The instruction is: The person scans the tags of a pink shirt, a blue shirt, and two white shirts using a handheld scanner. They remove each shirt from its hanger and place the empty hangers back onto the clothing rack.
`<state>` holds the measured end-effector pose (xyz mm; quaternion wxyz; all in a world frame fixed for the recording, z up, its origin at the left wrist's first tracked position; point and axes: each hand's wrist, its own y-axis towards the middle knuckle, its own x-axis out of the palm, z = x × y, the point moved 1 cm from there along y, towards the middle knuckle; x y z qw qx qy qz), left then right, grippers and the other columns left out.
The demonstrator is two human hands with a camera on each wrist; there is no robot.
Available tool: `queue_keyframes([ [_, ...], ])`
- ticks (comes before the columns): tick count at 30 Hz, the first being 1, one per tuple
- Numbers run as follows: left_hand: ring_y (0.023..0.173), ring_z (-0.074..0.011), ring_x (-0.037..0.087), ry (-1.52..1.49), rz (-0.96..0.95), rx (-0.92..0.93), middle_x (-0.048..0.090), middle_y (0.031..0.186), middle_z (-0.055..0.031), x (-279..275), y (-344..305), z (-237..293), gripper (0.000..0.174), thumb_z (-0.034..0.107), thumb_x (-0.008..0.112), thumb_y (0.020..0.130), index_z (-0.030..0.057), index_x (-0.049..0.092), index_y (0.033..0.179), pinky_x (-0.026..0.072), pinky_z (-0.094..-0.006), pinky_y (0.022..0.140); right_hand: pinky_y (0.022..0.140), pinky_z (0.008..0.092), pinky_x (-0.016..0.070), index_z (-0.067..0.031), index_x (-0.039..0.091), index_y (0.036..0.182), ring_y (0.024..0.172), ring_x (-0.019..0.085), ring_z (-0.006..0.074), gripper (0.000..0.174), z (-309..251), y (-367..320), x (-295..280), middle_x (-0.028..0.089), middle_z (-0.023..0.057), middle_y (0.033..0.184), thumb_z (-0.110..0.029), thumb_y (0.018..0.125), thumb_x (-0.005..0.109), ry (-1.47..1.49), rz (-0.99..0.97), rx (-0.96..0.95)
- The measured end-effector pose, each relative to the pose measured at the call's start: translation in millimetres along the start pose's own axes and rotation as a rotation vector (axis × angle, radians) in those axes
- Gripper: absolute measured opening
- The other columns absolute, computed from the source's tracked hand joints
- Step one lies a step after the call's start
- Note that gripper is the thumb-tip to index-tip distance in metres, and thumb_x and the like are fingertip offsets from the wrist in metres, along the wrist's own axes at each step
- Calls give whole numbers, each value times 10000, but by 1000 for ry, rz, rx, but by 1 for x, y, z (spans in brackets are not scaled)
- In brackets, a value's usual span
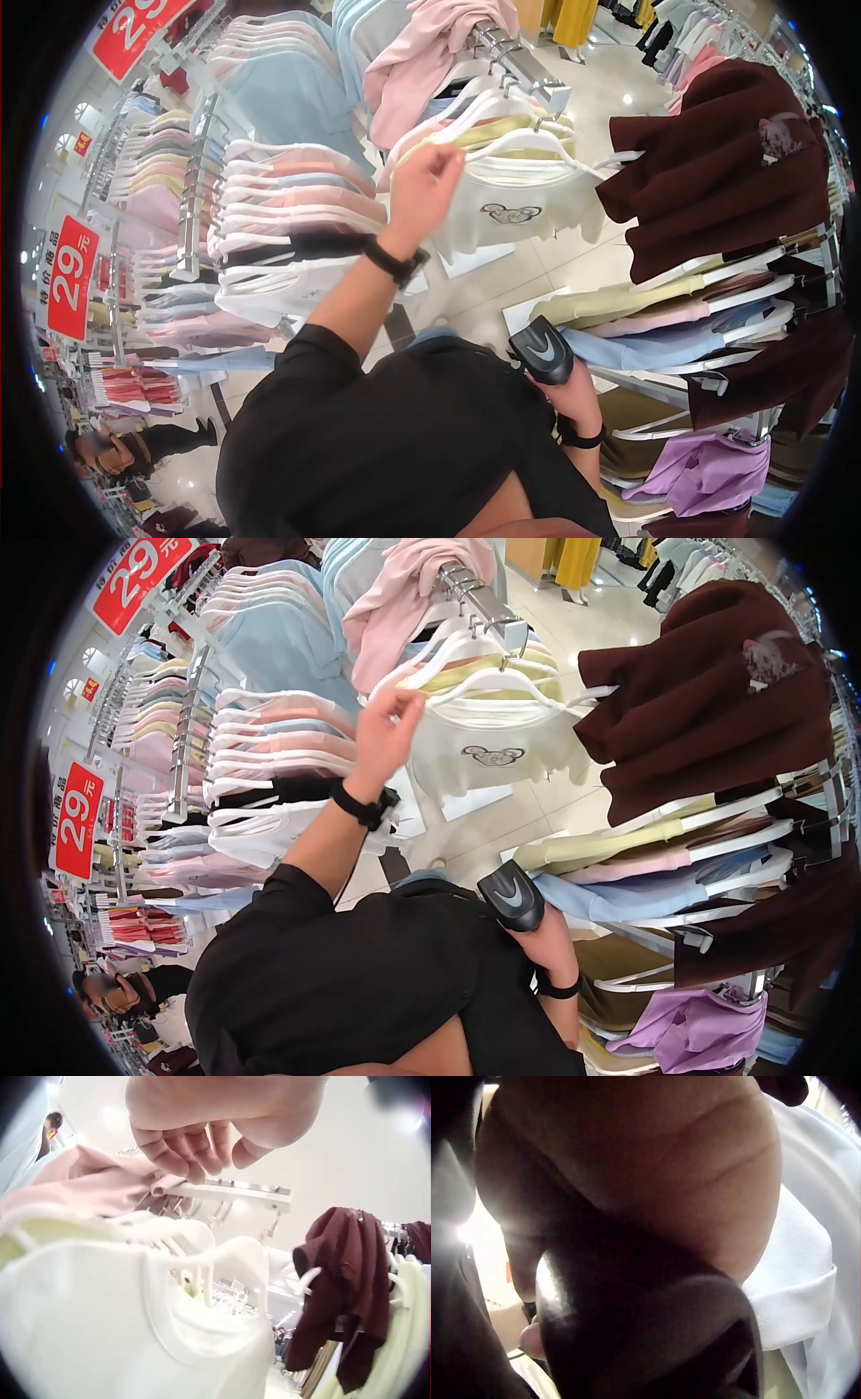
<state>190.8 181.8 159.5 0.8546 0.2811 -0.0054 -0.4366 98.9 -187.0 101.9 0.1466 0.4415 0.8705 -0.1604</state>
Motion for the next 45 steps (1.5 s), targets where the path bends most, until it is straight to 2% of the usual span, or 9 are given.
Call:
queue_keyframes([
  [1,867,-181,663,81,44,73,706,964,-101,-4,23,-4,223,180,743,951,9,707,1091,522,-322,774,941,404,547,9,679,1240,1062,723,348,515,-1,2,-1,745,202,1175,-180,802,874,38,-31,49],
  [10,1360,-427,514,553,315,560,544,1469,-247,17,205,-18,762,456,758,906,-20,525,1454,407,-500,1144,945,352,537,6,666,1279,1048,705,206,529,-33,8,-3,756,125,1169,-168,825,874,134,129,110],
  [13,1387,-421,482,857,202,599,505,1509,-283,26,265,-32,880,615,739,836,-41,564,1395,395,-503,1156,956,371,540,-4,647,1313,1078,720,257,577,-31,10,-1,751,151,1190,-168,809,876,113,130,116],
  [16,1363,-451,531,824,-250,190,564,1460,-286,17,284,9,975,664,717,837,-52,532,1472,405,-468,1159,966,400,544,-21,623,1353,1121,718,329,643,-16,6,2,740,187,1213,-170,783,882,13,120,165],
  [23,1163,-382,677,568,-330,40,743,1165,-201,10,300,11,729,610,723,839,25,691,1273,522,-461,1001,940,369,537,-1,681,1254,1027,718,265,503,-34,1,-1,757,155,1141,-158,816,874,12,257,84],
  [32,1052,-436,689,642,225,354,726,1105,-272,4,329,-6,519,471,681,955,-19,716,1124,530,-463,913,954,373,532,-1,662,1293,1051,712,267,551,-38,-6,-10,747,163,1178,-168,814,877,11,232,57],
  [35,1000,-427,701,270,295,252,741,1037,-256,-14,321,18,492,452,679,965,-19,720,1101,529,-452,889,962,375,532,-1,658,1301,1063,709,254,559,-39,-11,-16,746,157,1188,-164,813,878,9,232,24],
  [39,845,-150,658,97,497,276,741,956,-73,-36,285,54,380,374,724,1001,1,706,1070,525,-322,774,964,372,533,0,659,1293,1063,709,241,565,-31,-15,-24,749,149,1182,-152,799,887,34,207,8],
  [45,990,-152,690,-493,558,372,718,1125,-76,-82,217,90,267,234,654,1063,-4,644,1185,548,-287,841,950,369,539,-3,667,1276,1053,711,222,588,-22,-17,-38,751,132,1162,-160,764,912,23,111,-78],
])
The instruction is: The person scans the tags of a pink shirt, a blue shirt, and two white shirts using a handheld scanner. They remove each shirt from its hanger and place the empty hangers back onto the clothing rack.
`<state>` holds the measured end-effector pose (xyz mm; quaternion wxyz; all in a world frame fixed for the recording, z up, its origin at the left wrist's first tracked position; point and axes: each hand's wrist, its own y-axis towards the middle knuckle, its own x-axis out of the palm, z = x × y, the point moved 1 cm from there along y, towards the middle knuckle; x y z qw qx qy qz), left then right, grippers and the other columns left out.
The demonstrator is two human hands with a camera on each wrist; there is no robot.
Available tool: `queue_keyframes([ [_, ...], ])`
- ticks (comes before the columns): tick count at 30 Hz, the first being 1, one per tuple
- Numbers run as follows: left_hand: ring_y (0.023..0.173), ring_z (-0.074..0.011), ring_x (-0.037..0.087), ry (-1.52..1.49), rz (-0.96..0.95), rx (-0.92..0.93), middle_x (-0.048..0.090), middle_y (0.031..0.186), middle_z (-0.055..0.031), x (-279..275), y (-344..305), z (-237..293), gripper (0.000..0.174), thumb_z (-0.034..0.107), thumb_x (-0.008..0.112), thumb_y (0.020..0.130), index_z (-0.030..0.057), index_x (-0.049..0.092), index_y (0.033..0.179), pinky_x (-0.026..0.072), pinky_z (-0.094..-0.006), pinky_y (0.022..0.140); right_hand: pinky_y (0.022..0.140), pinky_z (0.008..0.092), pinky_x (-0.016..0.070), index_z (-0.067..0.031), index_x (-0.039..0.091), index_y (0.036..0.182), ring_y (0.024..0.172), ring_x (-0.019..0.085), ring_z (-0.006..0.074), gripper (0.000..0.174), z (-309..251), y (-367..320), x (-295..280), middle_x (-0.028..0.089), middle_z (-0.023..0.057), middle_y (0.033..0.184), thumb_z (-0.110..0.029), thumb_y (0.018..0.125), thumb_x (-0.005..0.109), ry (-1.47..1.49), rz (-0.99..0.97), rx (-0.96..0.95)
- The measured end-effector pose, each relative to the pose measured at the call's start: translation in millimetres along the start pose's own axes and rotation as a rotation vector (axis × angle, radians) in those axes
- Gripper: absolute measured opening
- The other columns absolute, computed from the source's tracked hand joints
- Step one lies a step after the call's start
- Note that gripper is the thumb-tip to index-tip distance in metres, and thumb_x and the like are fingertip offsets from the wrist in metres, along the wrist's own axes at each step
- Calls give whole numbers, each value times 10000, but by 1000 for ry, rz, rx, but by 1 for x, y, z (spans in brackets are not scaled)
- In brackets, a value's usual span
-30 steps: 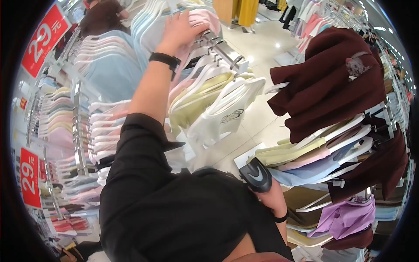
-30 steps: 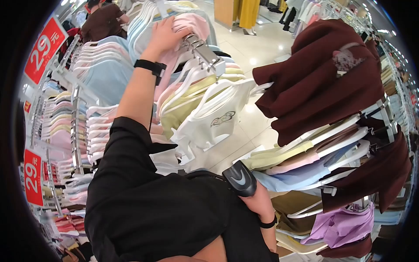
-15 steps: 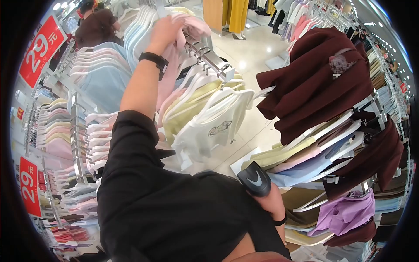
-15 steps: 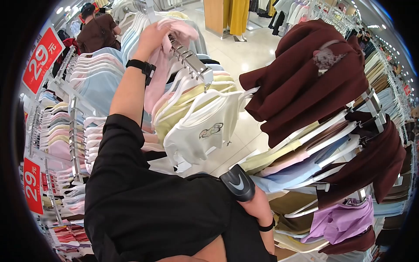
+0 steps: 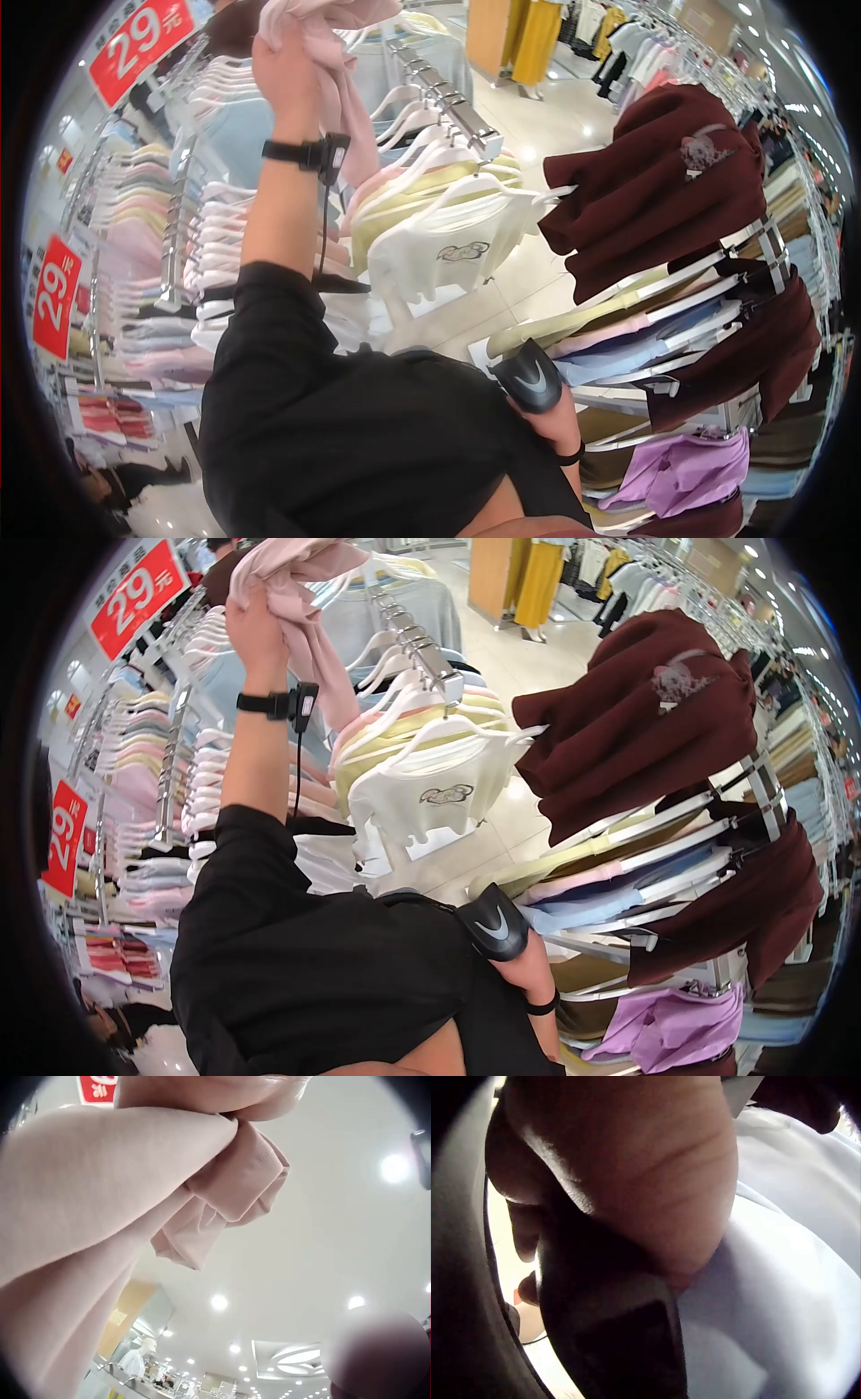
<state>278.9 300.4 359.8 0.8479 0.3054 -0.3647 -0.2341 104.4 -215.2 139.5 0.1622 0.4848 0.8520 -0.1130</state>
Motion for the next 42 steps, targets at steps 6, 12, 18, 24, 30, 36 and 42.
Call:
queue_keyframes([
  [6,1184,-223,666,-112,-84,-65,667,1314,-129,-48,-61,129,389,253,526,1108,-19,567,1384,544,-361,1004,1000,386,538,1,637,1352,1140,703,295,716,8,15,-7,724,158,1257,-194,736,944,-159,-119,-272],
  [12,1190,-237,654,-46,-66,-434,654,1335,-140,-102,-149,210,481,333,477,1106,-20,529,1429,516,-376,1039,930,356,541,-2,692,1196,1033,698,227,493,11,28,9,741,114,1147,-68,755,903,185,-217,-102],
  [18,1273,-225,605,-228,-3,-927,605,1415,-113,-143,-233,216,494,321,458,1120,22,469,1514,483,-383,1095,906,344,582,55,683,1252,1036,725,222,455,5,38,34,752,157,1185,-46,820,784,481,-405,-66],
  [24,1209,-175,634,-260,-148,-1156,648,1340,-85,-191,-270,214,451,282,525,1112,22,510,1480,514,-355,1051,945,328,550,55,586,1394,1080,682,196,602,-49,44,85,714,129,1218,-34,837,798,274,-602,-279],
  [30,1046,-112,661,-316,-503,-1320,686,1204,-43,-247,-317,224,409,239,555,1105,33,527,1457,567,-315,878,907,342,561,0,654,1289,1036,705,192,554,-50,24,129,745,107,1170,-31,776,861,93,-572,-437],
  [36,1184,-198,635,101,-806,-1138,582,1415,-128,-339,-332,259,744,292,684,1007,41,318,1604,551,-346,947,849,353,548,26,707,1151,926,733,250,445,-75,3,179,763,130,1067,-127,756,844,154,-614,-253],
  [42,1419,-247,482,62,-720,-1211,452,1566,-158,-376,-334,298,959,224,786,927,41,192,1657,399,-378,1170,858,347,534,20,713,1142,926,720,265,481,-124,-16,228,745,156,1047,-161,713,829,111,-840,-265],
])
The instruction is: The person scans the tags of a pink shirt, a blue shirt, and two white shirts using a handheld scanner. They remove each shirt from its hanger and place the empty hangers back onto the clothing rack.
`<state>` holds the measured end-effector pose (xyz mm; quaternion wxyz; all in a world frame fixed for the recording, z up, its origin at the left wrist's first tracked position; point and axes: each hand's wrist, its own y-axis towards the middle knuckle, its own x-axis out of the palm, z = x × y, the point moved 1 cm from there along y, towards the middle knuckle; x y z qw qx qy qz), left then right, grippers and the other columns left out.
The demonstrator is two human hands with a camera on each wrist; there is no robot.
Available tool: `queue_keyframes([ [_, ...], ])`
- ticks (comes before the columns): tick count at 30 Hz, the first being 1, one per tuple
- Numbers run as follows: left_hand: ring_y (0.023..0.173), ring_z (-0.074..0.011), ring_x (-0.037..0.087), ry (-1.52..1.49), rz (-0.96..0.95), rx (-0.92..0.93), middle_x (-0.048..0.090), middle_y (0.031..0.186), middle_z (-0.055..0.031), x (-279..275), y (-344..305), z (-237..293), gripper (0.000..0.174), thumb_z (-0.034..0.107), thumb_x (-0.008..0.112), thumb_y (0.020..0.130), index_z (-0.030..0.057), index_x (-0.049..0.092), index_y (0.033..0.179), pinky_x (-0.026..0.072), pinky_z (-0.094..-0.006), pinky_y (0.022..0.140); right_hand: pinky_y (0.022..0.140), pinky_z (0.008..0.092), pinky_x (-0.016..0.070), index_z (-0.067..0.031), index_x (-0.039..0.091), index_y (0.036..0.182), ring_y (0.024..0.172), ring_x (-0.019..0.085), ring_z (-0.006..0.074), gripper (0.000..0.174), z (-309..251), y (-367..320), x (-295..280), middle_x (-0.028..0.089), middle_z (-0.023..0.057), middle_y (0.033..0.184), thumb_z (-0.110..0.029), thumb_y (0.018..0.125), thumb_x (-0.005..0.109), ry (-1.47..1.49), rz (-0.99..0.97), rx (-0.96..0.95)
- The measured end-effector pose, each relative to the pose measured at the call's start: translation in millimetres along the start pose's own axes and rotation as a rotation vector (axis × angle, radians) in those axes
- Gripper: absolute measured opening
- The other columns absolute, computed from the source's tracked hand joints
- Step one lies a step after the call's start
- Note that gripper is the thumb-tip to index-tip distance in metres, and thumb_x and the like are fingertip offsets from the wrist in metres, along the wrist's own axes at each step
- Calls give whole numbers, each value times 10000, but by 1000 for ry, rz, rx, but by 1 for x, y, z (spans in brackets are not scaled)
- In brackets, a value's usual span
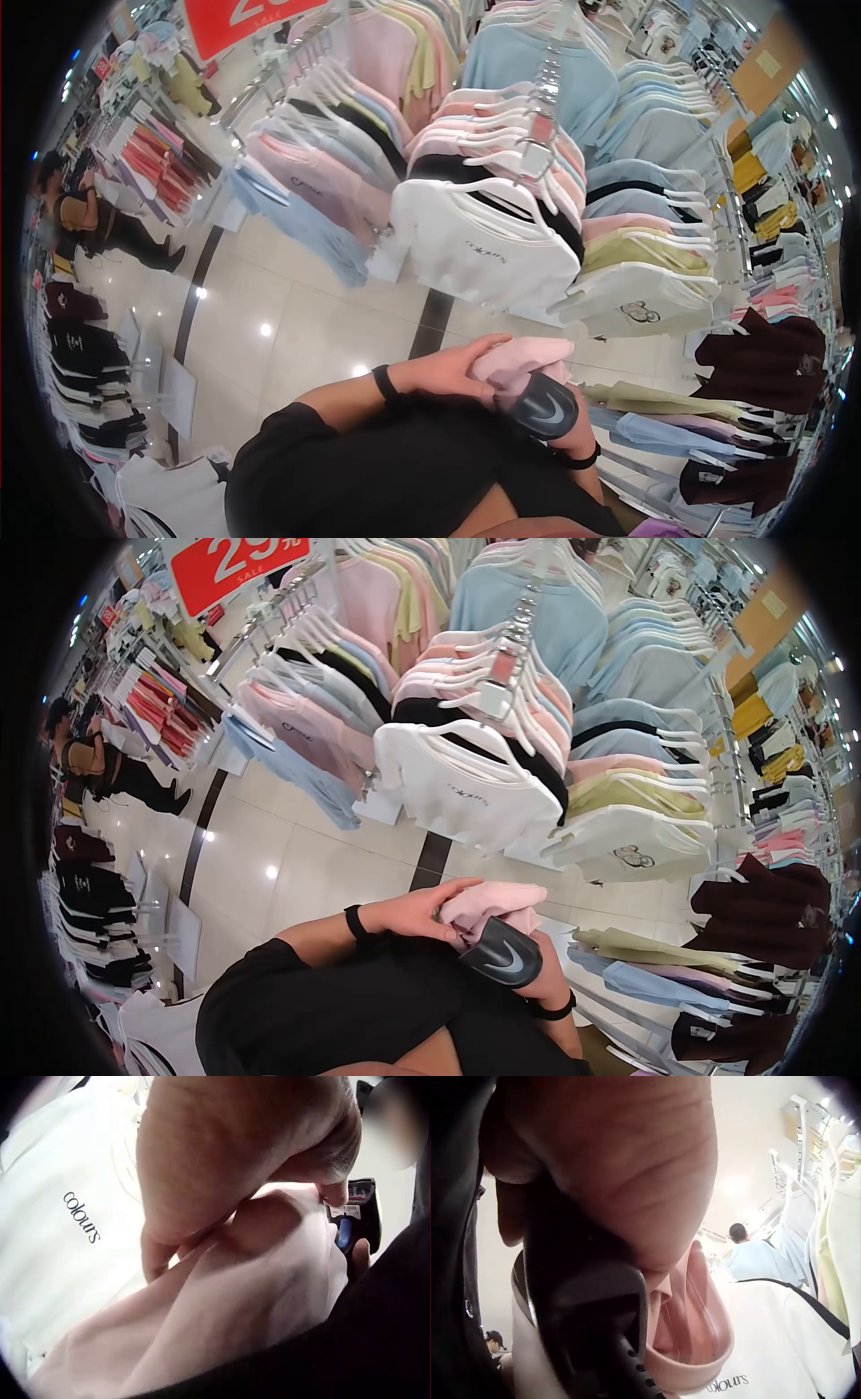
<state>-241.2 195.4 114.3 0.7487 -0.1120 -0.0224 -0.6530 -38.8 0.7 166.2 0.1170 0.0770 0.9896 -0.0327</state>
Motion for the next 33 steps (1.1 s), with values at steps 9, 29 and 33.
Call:
queue_keyframes([
  [9,1003,-130,650,-145,436,234,728,1084,-50,-32,-38,-60,289,204,635,1041,32,674,1270,538,-318,891,1034,381,495,40,519,1394,1179,645,217,924,-8,29,10,671,152,1287,-179,600,940,93,-139,119],
  [29,850,-124,690,119,935,205,722,916,-39,-105,-120,-15,185,130,657,999,2,706,1123,538,-299,753,898,338,544,25,684,1221,986,704,186,589,-33,40,-26,757,121,1102,-71,697,936,-310,202,1],
  [33,892,-123,667,-90,782,178,717,952,-27,-99,-130,-38,289,127,734,923,-14,688,1171,530,-299,793,1051,352,480,29,613,1386,1189,670,226,666,-33,34,-28,707,157,1296,-59,758,818,-142,174,27],
])
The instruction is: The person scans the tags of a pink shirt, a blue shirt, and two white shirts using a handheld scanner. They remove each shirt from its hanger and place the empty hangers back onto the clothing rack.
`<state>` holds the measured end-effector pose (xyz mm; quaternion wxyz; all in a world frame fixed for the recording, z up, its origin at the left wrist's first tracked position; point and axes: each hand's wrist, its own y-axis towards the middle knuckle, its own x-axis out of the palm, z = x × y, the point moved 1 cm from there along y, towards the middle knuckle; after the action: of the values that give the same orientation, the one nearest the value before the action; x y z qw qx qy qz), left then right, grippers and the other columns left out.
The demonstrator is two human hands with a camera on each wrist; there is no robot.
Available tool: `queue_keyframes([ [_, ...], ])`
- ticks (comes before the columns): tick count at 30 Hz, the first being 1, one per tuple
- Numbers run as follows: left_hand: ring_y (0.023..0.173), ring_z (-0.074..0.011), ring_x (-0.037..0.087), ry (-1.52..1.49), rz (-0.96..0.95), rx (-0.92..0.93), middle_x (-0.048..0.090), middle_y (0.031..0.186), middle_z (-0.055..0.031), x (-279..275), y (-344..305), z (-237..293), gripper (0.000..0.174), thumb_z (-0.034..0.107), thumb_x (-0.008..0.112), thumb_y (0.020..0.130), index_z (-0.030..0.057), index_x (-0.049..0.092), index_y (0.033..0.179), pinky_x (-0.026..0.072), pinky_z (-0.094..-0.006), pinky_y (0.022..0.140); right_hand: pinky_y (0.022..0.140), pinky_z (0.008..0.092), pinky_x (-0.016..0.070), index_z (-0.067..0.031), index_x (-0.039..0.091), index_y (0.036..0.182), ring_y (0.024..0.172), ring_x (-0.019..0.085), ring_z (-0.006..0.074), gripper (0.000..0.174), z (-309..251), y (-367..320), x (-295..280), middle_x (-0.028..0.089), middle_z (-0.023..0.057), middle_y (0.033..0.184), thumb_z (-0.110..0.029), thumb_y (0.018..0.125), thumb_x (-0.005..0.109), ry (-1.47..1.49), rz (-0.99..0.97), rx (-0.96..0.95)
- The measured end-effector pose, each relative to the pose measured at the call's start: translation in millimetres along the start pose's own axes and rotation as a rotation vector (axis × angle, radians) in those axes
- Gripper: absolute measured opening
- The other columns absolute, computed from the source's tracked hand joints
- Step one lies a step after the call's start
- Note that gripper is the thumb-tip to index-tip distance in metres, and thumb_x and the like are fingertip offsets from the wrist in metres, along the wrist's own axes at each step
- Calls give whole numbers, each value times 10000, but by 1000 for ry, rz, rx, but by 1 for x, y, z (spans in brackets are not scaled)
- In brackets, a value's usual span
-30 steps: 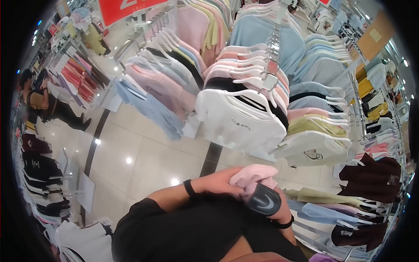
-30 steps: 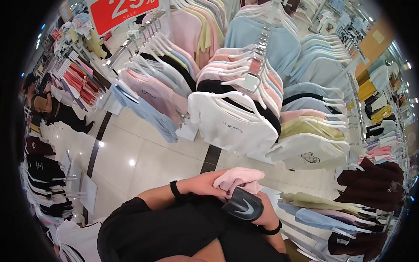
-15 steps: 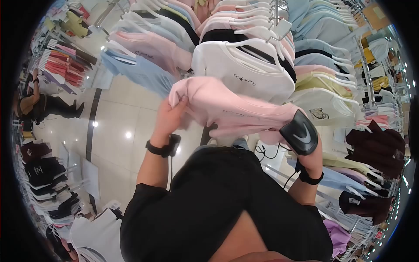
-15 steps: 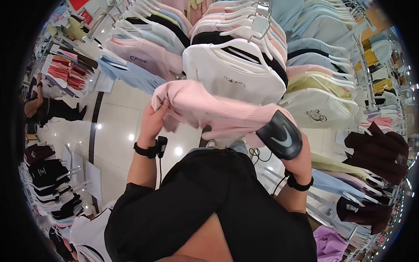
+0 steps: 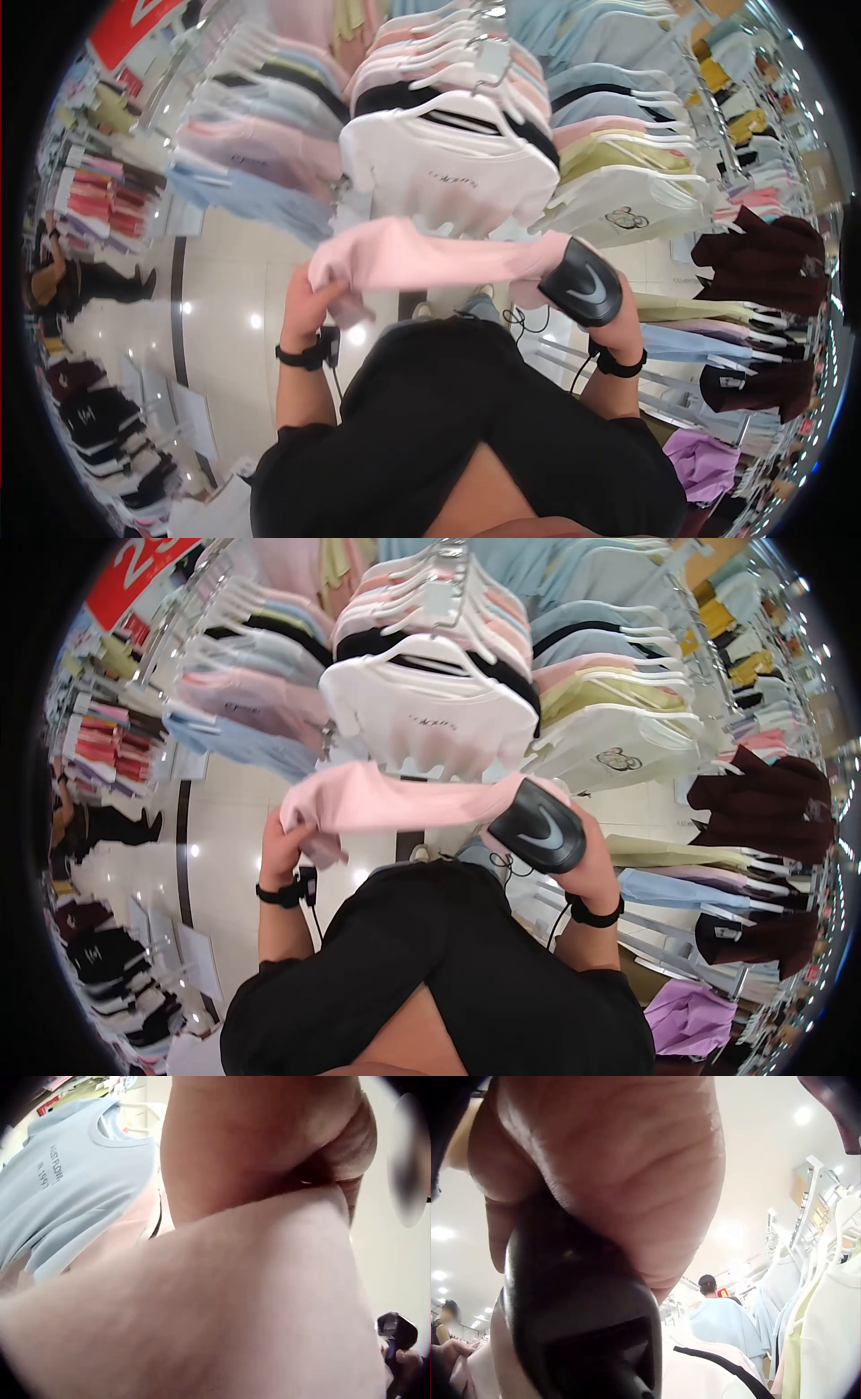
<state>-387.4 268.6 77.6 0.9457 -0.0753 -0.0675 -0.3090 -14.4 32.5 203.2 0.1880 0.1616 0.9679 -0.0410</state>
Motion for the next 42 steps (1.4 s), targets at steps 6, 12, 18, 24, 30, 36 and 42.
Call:
queue_keyframes([
  [6,994,-121,660,25,-443,-389,708,1037,-46,20,-4,-31,212,49,717,943,6,658,1141,535,-297,881,1108,389,454,7,634,1376,1286,635,305,667,3,-8,0,664,156,1390,-161,766,847,60,-123,-153],
  [12,972,-119,658,38,-581,-406,694,1022,-47,70,-7,-51,263,5,709,915,33,606,1155,523,-276,804,1058,417,501,-40,669,1343,1213,666,381,639,12,-12,3,682,177,1339,-186,755,870,-21,-187,-245],
  [18,1062,-242,694,467,-547,-233,700,1182,-144,95,1,-52,780,215,821,871,47,435,1527,543,-349,928,1015,419,515,3,643,1328,1168,677,383,627,10,-15,1,686,191,1293,-219,780,850,72,-242,-327],
  [24,1158,-322,699,449,-673,-282,711,1256,-219,132,17,-40,951,300,847,840,18,349,1599,536,-388,977,1023,432,507,0,628,1339,1188,663,417,650,16,-14,3,672,209,1311,-256,778,836,125,-331,-348],
  [30,1136,-303,697,765,-710,-296,724,1260,-187,118,26,-39,761,374,805,880,30,529,1500,539,-397,965,1017,407,501,3,613,1374,1152,684,369,708,25,-28,-9,689,197,1274,-254,758,849,127,-295,-247],
  [36,1051,-236,700,515,-620,-220,725,1247,-161,111,26,-40,698,317,808,896,74,552,1498,553,-372,920,916,386,537,27,683,1208,1008,708,273,583,21,-25,-2,731,150,1141,-229,722,877,142,-250,-174],
  [42,957,-144,682,750,-564,-83,728,1081,-105,105,34,-66,573,226,749,931,57,583,1452,567,-323,847,938,379,533,30,682,1213,1034,701,243,571,23,-14,-6,740,139,1132,-190,721,870,76,-275,-287],
])
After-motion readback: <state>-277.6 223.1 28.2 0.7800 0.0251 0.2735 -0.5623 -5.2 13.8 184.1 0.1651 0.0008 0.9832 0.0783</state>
